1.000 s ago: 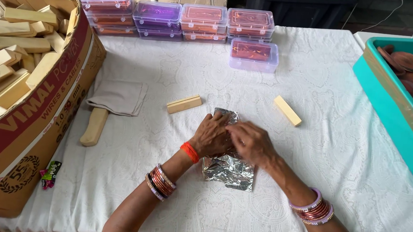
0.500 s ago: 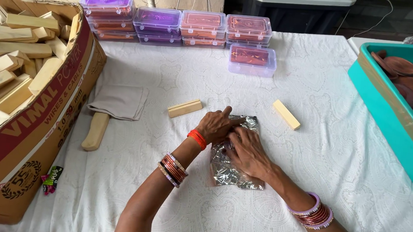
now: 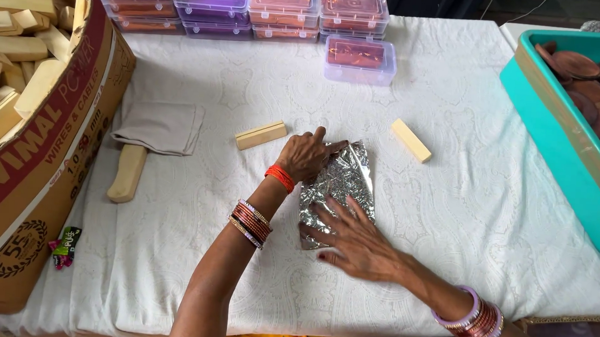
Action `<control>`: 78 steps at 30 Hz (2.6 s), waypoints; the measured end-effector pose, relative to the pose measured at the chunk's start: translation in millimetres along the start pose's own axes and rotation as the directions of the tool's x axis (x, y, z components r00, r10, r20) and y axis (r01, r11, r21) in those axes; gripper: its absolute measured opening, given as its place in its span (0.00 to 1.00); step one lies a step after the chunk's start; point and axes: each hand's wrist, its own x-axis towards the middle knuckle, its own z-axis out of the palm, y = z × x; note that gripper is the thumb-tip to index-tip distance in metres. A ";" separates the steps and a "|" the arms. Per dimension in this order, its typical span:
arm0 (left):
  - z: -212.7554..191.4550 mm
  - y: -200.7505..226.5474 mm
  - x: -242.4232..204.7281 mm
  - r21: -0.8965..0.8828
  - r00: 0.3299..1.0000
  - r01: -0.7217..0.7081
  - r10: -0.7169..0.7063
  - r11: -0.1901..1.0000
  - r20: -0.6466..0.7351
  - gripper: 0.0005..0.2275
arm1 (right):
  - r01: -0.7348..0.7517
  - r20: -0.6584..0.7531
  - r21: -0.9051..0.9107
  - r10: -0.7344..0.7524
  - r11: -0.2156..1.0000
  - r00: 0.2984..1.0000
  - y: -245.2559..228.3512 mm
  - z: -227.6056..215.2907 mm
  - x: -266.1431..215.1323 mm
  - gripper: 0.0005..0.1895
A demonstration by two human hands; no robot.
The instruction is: Wipe down small rectangular wood blocks with a cloth and wrap them in aluminum foil.
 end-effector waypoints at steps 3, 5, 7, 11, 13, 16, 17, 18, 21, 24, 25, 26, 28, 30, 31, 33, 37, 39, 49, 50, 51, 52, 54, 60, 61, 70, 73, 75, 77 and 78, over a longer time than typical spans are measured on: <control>-5.8 0.8 -1.3 -0.024 1.000 0.004 -0.003 1.000 0.031 0.26 | 0.038 0.101 0.070 -0.044 0.997 0.994 -5.7 -0.8 -9.2 0.38; -1.9 0.7 -2.3 -0.055 1.000 0.029 -0.029 0.998 0.004 0.24 | 0.236 -0.019 0.019 -0.236 0.972 0.972 1.3 1.2 -13.1 0.31; -15.5 4.0 -7.9 -0.072 0.999 0.042 -0.042 0.997 -0.002 0.23 | 0.026 -0.036 0.291 -0.017 0.956 0.999 25.7 -14.8 -9.6 0.27; -28.6 12.2 -18.2 -0.149 0.987 0.081 -0.100 0.986 -0.126 0.27 | -0.235 -0.254 0.579 0.447 0.781 0.858 102.8 -17.4 0.1 0.25; -23.8 11.8 -20.2 -0.199 0.981 0.098 -0.129 0.975 -0.145 0.26 | -0.228 -0.322 0.506 0.428 0.832 0.845 89.8 -34.1 -0.4 0.31; -18.3 10.6 -24.0 -0.224 0.974 0.104 -0.145 0.969 -0.175 0.24 | -0.188 -0.390 0.334 0.317 0.924 0.865 82.0 -25.2 2.1 0.44; -16.3 11.5 -24.6 -0.197 0.973 0.089 -0.127 0.976 -0.192 0.22 | -0.150 -0.386 0.236 0.234 0.960 0.892 81.5 -16.4 2.0 0.51; -16.0 12.8 -25.1 -0.199 0.974 0.088 -0.126 0.976 -0.190 0.22 | -0.151 -0.384 0.239 0.236 0.959 0.892 70.5 -17.6 3.1 0.51; -18.0 14.4 -24.8 -0.200 0.935 0.105 -0.165 0.974 -0.314 0.17 | -0.455 -0.038 0.316 0.491 0.832 0.870 54.9 -16.7 8.7 0.58; -20.6 17.3 -26.2 -0.287 0.943 0.140 -0.216 0.948 -0.252 0.17 | -0.194 -0.413 0.387 0.358 0.902 0.837 71.9 -11.5 20.9 0.49; -22.1 17.4 -25.7 -0.321 0.952 0.134 -0.212 0.938 -0.222 0.17 | -0.265 -0.354 0.474 0.458 0.839 0.815 78.7 -18.2 30.1 0.51; -23.9 17.8 -25.1 -0.355 0.960 0.129 -0.207 0.926 -0.191 0.17 | -0.333 -0.284 0.554 0.549 0.763 0.786 85.4 -25.4 38.9 0.53; -44.6 26.1 -31.1 -0.352 0.950 0.114 -0.205 0.929 -0.235 0.18 | -0.368 -0.187 0.600 0.573 0.710 0.798 97.6 -27.2 52.0 0.49; -68.9 33.8 -38.5 -0.348 0.941 0.098 -0.200 0.933 -0.273 0.18 | -0.406 -0.086 0.643 0.588 0.649 0.804 112.2 -20.9 62.9 0.46; -82.2 39.6 -43.8 -0.366 0.938 0.142 -0.242 0.920 -0.246 0.19 | -0.359 -0.152 0.622 0.557 0.696 0.816 120.4 -12.8 65.7 0.38; -98.4 46.3 -56.1 -0.382 0.933 0.189 -0.286 0.905 -0.217 0.21 | -0.311 -0.214 0.597 0.521 0.740 0.826 130.9 -0.5 72.0 0.30; -105.9 55.1 -87.9 -0.388 0.909 0.092 -0.236 0.917 -0.343 0.19 | -0.140 -0.254 0.829 0.587 0.542 0.769 152.4 23.8 82.5 0.16; -104.2 64.4 -105.8 -0.405 0.927 0.071 -0.210 0.912 -0.311 0.19 | -0.050 -0.330 0.841 0.583 0.539 0.743 156.1 28.5 82.1 0.12; -96.7 54.9 -108.4 -0.267 0.926 0.360 -0.306 0.894 0.223 0.20 | -0.228 -0.223 0.863 0.746 0.450 0.628 136.3 0.2 31.9 0.10; -92.1 50.4 -103.7 -0.216 0.914 0.369 -0.311 0.904 0.261 0.22 | -0.206 -0.224 0.871 0.734 0.446 0.641 132.8 -3.7 23.5 0.10; -84.1 47.9 -98.1 -0.216 0.914 0.368 -0.310 0.904 0.260 0.22 | -0.205 -0.225 0.871 0.734 0.446 0.641 126.4 -6.3 12.0 0.10; -75.9 45.5 -92.3 -0.195 0.924 0.355 -0.310 0.915 0.226 0.21 | -0.246 -0.162 0.882 0.750 0.401 0.642 120.2 -8.8 0.6 0.11; -57.2 41.6 -79.1 -0.180 0.933 0.340 -0.307 0.923 0.191 0.19 | -0.293 -0.097 0.887 0.764 0.357 0.638 102.1 -12.7 -23.2 0.13; -31.4 41.5 -29.4 -0.202 0.977 0.206 -0.213 0.958 -0.013 0.18 | -0.369 0.104 0.903 0.720 0.221 0.687 55.3 12.7 -72.9 0.13; -31.1 44.0 -20.1 -0.240 0.964 0.255 -0.229 0.937 0.132 0.15 | -0.371 0.158 0.911 0.683 0.178 0.714 50.2 19.6 -75.1 0.14; -17.6 70.2 26.8 -0.253 0.936 0.290 -0.219 0.923 0.275 0.16 | -0.392 0.330 0.909 0.332 0.141 0.884 -4.9 -4.1 -44.4 0.19; -32.0 76.5 20.7 -0.042 0.970 0.194 -0.186 0.980 0.155 0.20 | -0.358 0.315 0.874 0.179 0.328 0.932 -3.7 -32.2 -47.8 0.19; -42.6 79.4 17.8 0.160 0.977 0.166 -0.184 0.973 0.106 0.23 | -0.323 0.295 0.848 0.132 0.420 0.946 11.7 -48.4 -51.7 0.18; -45.0 82.8 17.5 0.223 0.987 0.028 -0.062 0.975 0.148 0.30 | -0.219 0.067 0.871 0.335 0.439 0.940 37.0 -60.2 -57.5 0.16; -40.7 82.7 19.4 0.221 0.987 0.024 -0.058 0.975 0.150 0.30 | -0.221 0.068 0.872 0.339 0.436 0.938 59.8 -61.0 -54.8 0.16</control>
